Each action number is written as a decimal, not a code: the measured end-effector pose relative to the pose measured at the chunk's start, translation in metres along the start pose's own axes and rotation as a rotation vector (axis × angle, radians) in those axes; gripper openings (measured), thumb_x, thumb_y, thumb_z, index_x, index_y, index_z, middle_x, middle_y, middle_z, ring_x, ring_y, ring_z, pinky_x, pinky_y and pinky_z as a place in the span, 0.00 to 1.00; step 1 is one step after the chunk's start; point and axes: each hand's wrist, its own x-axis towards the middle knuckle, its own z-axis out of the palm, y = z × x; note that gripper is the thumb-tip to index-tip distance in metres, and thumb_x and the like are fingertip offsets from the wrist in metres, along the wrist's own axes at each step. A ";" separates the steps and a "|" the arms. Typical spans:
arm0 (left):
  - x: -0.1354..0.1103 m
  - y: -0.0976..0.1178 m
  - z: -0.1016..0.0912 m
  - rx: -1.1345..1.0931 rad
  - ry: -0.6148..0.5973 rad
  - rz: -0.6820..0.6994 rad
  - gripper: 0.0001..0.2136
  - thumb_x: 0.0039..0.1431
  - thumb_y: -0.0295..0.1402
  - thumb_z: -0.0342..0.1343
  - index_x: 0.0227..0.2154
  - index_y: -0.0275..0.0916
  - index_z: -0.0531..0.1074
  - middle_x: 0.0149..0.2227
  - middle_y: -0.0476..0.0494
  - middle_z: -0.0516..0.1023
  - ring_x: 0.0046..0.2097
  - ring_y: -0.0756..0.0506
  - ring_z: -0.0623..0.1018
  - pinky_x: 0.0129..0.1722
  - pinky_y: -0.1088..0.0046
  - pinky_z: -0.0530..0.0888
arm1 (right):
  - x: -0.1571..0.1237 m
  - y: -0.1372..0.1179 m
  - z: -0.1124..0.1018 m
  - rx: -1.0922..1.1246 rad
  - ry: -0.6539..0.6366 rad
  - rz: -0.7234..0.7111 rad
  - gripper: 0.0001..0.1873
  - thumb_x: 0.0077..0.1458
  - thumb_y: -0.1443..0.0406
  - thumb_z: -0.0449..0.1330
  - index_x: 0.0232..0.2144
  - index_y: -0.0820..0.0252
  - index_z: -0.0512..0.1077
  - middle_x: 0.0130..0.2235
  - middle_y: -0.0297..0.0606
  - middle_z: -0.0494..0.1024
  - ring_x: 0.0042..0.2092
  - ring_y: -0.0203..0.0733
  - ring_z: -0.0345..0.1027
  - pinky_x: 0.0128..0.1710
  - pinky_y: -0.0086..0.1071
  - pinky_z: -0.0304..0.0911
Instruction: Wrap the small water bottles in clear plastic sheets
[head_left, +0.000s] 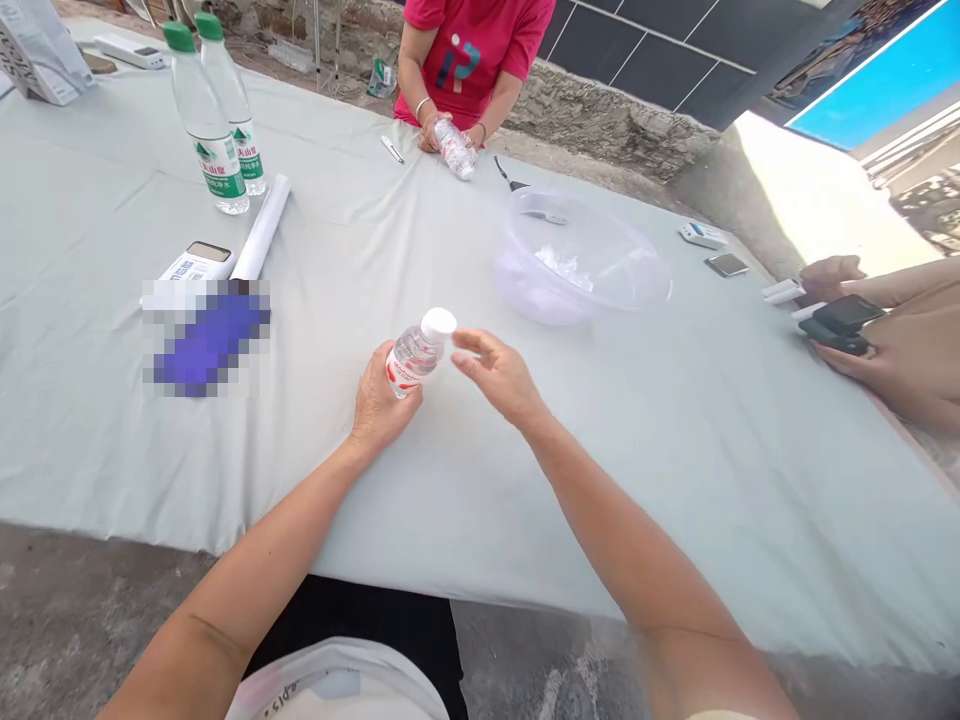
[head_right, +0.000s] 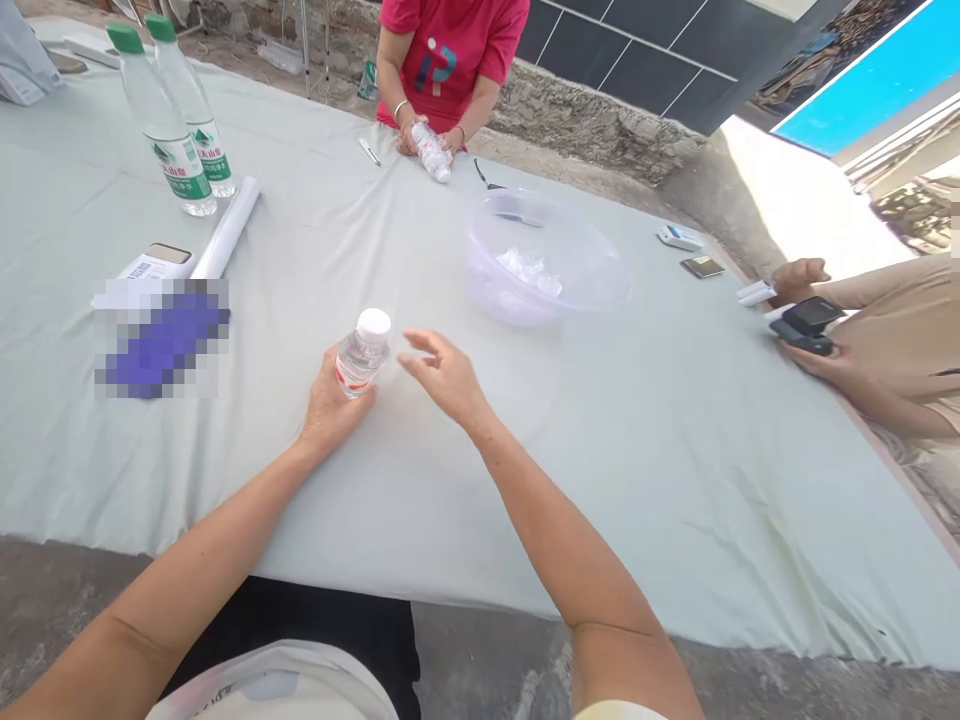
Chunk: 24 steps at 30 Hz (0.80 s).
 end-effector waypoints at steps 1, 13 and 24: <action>0.001 0.001 -0.001 0.008 0.011 -0.018 0.27 0.51 0.29 0.60 0.56 0.42 0.64 0.52 0.41 0.78 0.51 0.41 0.79 0.51 0.61 0.75 | 0.007 0.007 -0.015 -0.124 0.156 -0.013 0.20 0.58 0.53 0.61 0.50 0.51 0.71 0.57 0.43 0.76 0.62 0.53 0.68 0.62 0.53 0.63; -0.001 -0.002 0.000 0.002 0.099 -0.053 0.28 0.48 0.27 0.60 0.54 0.45 0.65 0.49 0.43 0.79 0.49 0.41 0.80 0.50 0.61 0.77 | 0.063 0.043 -0.106 -0.878 0.588 0.166 0.24 0.53 0.72 0.51 0.49 0.54 0.74 0.53 0.48 0.77 0.58 0.56 0.68 0.64 0.59 0.52; 0.004 0.000 -0.006 0.061 0.159 -0.023 0.30 0.49 0.32 0.63 0.56 0.44 0.63 0.53 0.40 0.77 0.53 0.39 0.79 0.54 0.57 0.75 | 0.097 0.019 -0.126 -0.498 0.443 0.180 0.10 0.57 0.62 0.60 0.35 0.57 0.81 0.41 0.40 0.82 0.47 0.49 0.74 0.53 0.46 0.66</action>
